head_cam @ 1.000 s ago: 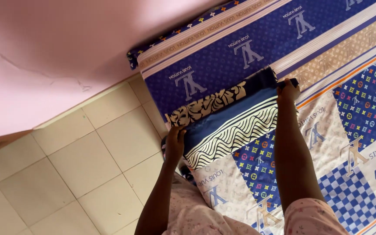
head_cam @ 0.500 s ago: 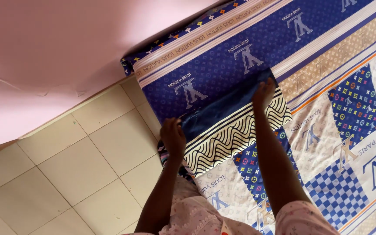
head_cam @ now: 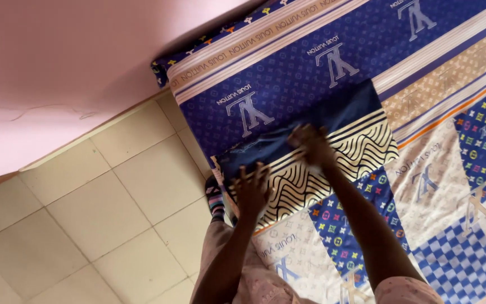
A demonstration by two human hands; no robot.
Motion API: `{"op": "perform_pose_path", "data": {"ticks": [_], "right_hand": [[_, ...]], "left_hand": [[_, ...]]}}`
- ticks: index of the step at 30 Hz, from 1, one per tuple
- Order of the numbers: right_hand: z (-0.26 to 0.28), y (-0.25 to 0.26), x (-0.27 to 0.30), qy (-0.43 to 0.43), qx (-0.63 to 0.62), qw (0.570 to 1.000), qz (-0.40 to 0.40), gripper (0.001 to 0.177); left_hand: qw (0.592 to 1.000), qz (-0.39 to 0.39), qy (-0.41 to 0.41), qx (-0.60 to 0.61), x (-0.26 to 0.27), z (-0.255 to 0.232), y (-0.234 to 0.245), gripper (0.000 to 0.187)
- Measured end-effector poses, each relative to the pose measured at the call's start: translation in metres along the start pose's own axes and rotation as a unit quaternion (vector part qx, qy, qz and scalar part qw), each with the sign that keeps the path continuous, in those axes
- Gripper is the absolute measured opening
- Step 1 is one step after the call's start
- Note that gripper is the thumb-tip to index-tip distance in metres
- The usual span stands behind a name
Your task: Cutting a section of patterned fabric with scissors and then folding it on a bed.
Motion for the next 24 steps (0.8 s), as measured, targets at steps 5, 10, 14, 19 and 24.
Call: {"op": "perform_pose_path", "data": {"ticks": [5,10,14,19,24], "right_hand": [[-0.126,0.077,0.002,-0.108,-0.094,0.95,-0.277,0.07],[-0.149,0.081,0.006,-0.18,-0.066,0.917,-0.349,0.058],[-0.031,0.028,-0.014,0.019,-0.116,0.964,-0.237,0.058],[-0.004,0.023,-0.008,0.113,-0.229,0.963,-0.083,0.089],[-0.191,0.058,0.03,-0.083,-0.131,0.956,-0.25,0.066]], "left_hand": [[0.976,0.036,0.201,-0.071,-0.02,0.051,0.008,0.07],[0.945,-0.023,0.32,-0.066,-0.006,0.056,0.016,0.08],[0.992,0.035,0.12,0.019,-0.038,-0.021,0.013,0.073],[0.997,0.041,-0.05,-0.052,-0.085,-0.065,-0.013,0.062],[0.999,0.005,0.027,0.035,-0.109,-0.026,0.006,0.061]]}}
Point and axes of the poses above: each hand's wrist, its own x-axis away from the middle knuckle, its own y-axis out of the back of the hand, z = x × y, the point moved 6 cm from there along -x, towards the middle knuckle, and after that the axes turned 14 degrees about -x, right-handed, at the moved point
